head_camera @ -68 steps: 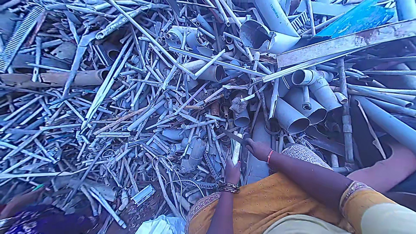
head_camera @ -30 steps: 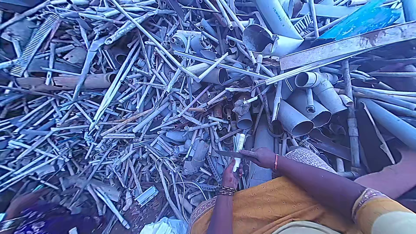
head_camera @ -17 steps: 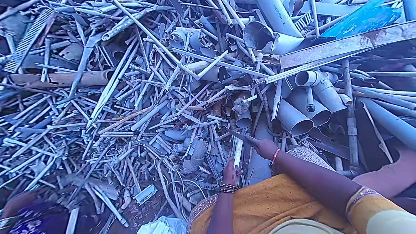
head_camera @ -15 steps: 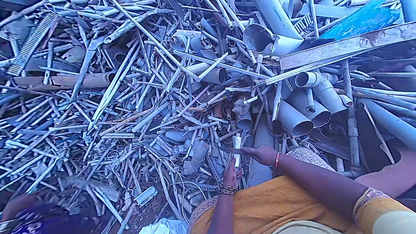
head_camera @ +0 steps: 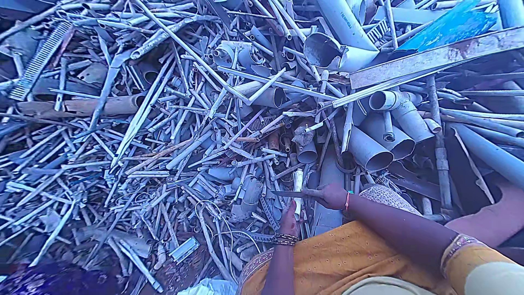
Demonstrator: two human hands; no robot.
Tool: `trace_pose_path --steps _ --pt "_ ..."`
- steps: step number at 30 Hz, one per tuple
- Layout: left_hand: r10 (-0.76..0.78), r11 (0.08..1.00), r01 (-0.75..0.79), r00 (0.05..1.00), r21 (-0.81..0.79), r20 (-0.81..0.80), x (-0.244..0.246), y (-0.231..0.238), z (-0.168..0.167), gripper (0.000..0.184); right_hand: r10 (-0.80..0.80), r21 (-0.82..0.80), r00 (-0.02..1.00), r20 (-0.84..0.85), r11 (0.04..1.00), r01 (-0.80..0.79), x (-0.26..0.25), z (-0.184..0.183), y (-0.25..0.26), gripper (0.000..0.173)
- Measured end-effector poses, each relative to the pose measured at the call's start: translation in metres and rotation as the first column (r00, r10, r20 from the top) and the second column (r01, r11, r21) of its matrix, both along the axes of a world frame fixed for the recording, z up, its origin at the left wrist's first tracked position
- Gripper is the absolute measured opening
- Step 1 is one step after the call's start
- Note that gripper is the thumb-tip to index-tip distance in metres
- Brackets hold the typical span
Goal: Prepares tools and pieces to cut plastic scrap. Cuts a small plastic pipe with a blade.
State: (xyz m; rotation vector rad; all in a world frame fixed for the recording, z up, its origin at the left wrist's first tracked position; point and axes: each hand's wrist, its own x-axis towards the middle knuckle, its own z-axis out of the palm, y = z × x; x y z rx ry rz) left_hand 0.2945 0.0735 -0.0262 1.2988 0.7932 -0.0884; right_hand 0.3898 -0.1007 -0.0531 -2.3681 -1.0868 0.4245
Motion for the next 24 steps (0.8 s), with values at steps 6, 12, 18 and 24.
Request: trace_pose_path --steps 6,12,18,24 --pt "0.006 0.999 -0.004 1.000 -0.046 0.029 -0.003 -0.003 -0.003 0.036 -0.140 -0.089 0.987 -0.084 0.987 0.132 0.004 0.004 0.001 0.056" --pt "-0.072 0.952 0.106 0.989 -0.288 0.127 -0.005 0.004 -0.001 0.018 -0.234 -0.121 0.966 -0.113 0.968 0.221 0.010 0.006 -0.003 0.056" --pt "0.156 0.945 -0.158 0.987 -0.285 -0.033 0.002 -0.001 0.002 0.028 -0.068 -0.021 0.996 -0.054 0.998 0.067 -0.006 0.004 0.000 0.054" --pt "0.208 0.958 -0.217 0.976 -0.190 -0.064 0.004 -0.001 -0.001 0.033 -0.019 -0.067 0.997 -0.078 0.998 0.014 -0.009 0.004 0.007 0.055"
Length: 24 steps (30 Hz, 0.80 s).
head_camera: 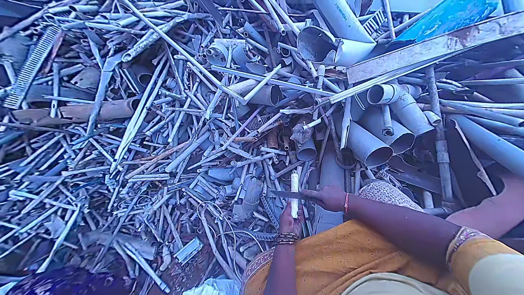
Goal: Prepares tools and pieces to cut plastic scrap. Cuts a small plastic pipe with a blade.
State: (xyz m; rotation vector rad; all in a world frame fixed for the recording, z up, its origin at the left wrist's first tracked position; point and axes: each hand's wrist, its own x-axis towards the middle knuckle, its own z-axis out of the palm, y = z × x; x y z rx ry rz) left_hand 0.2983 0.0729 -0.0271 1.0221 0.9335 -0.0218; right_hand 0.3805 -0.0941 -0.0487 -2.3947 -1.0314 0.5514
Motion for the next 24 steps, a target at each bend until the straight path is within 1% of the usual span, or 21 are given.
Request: trace_pose_path --steps 1,2,4,5,6,8,9,11,12,13,14,16,17,18,20,21,22,23,24 --pt "-0.002 1.000 0.002 1.000 0.003 0.016 0.001 0.002 0.000 0.033 0.016 0.041 1.000 0.017 0.999 -0.016 0.000 -0.003 0.001 0.053" --pt "-0.005 1.000 0.005 1.000 -0.003 0.025 0.000 0.003 -0.001 0.033 -0.023 0.024 1.000 0.002 0.999 0.022 0.001 -0.002 0.002 0.054" --pt "-0.005 1.000 0.005 0.999 -0.015 0.035 0.000 0.001 -0.001 0.033 -0.142 -0.080 0.989 -0.035 0.987 0.139 0.010 0.006 0.003 0.057" --pt "-0.003 1.000 0.004 0.999 -0.019 0.032 0.000 0.001 -0.001 0.033 -0.137 -0.106 0.990 -0.031 0.985 0.133 0.011 0.007 0.003 0.058" --pt "0.003 1.000 -0.002 1.000 -0.014 0.024 0.000 0.001 -0.001 0.033 -0.078 -0.088 0.997 -0.023 0.993 0.076 0.008 0.006 0.002 0.057" --pt "0.001 1.000 -0.002 1.000 0.017 0.026 0.001 0.004 -0.001 0.034 0.051 0.016 0.999 0.011 0.999 -0.051 0.001 0.001 0.002 0.055" --pt "-0.030 0.999 0.028 0.999 0.047 0.035 0.001 0.006 -0.001 0.034 0.040 0.024 0.999 0.015 0.999 -0.041 0.001 0.002 0.002 0.055" --pt "-0.122 0.982 0.117 0.992 0.151 0.025 -0.001 0.003 -0.001 0.034 -0.115 -0.108 0.993 -0.020 0.988 0.113 0.005 0.012 0.003 0.058" --pt "-0.160 0.963 0.156 0.987 0.219 0.003 -0.002 0.000 -0.001 0.035 -0.183 -0.177 0.983 -0.029 0.968 0.175 0.009 0.017 0.005 0.061" --pt "-0.183 0.942 0.183 0.983 0.280 -0.025 -0.002 -0.002 -0.001 0.036 -0.183 -0.204 0.983 -0.033 0.964 0.173 0.009 0.019 0.005 0.062" --pt "-0.195 0.923 0.201 0.980 0.328 -0.052 -0.003 -0.003 -0.002 0.037 -0.126 -0.180 0.991 -0.038 0.977 0.117 0.005 0.018 0.005 0.061" --pt "-0.221 0.870 0.242 0.970 0.429 -0.097 -0.002 -0.004 -0.002 0.039 0.027 -0.052 0.999 -0.031 0.998 -0.029 -0.003 0.009 0.001 0.057" --pt "-0.262 0.825 0.292 0.956 0.484 -0.131 -0.001 -0.006 0.001 0.040 0.031 -0.022 0.999 -0.023 0.999 -0.031 -0.002 0.005 -0.002 0.056" --pt "-0.324 0.770 0.357 0.933 0.529 -0.158 -0.001 -0.006 0.003 0.041 -0.032 -0.061 0.999 -0.030 0.998 0.030 0.001 0.006 -0.004 0.056" --pt "-0.440 0.669 0.465 0.876 0.580 -0.197 -0.001 -0.005 0.000 0.044 -0.202 -0.232 0.979 -0.012 0.953 0.194 0.010 0.016 0.000 0.058" --pt "-0.468 0.645 0.493 0.859 0.585 -0.208 -0.002 -0.006 -0.002 0.045 -0.215 -0.267 0.976 0.034 0.939 0.217 0.007 0.019 0.004 0.058" --pt "-0.484 0.629 0.504 0.850 0.592 -0.209 -0.003 -0.007 -0.001 0.046 -0.174 -0.226 0.981 0.090 0.955 0.191 -0.002 0.018 0.006 0.056" --pt "-0.504 0.624 0.509 0.842 0.594 -0.191 -0.002 -0.007 0.003 0.046 -0.117 -0.102 0.980 0.163 0.986 0.135 -0.010 0.013 0.004 0.054" --pt "-0.527 0.610 0.510 0.833 0.607 -0.170 -0.001 -0.004 0.006 0.046 -0.088 0.047 0.968 0.234 0.996 0.079 -0.012 0.002 0.001 0.052"
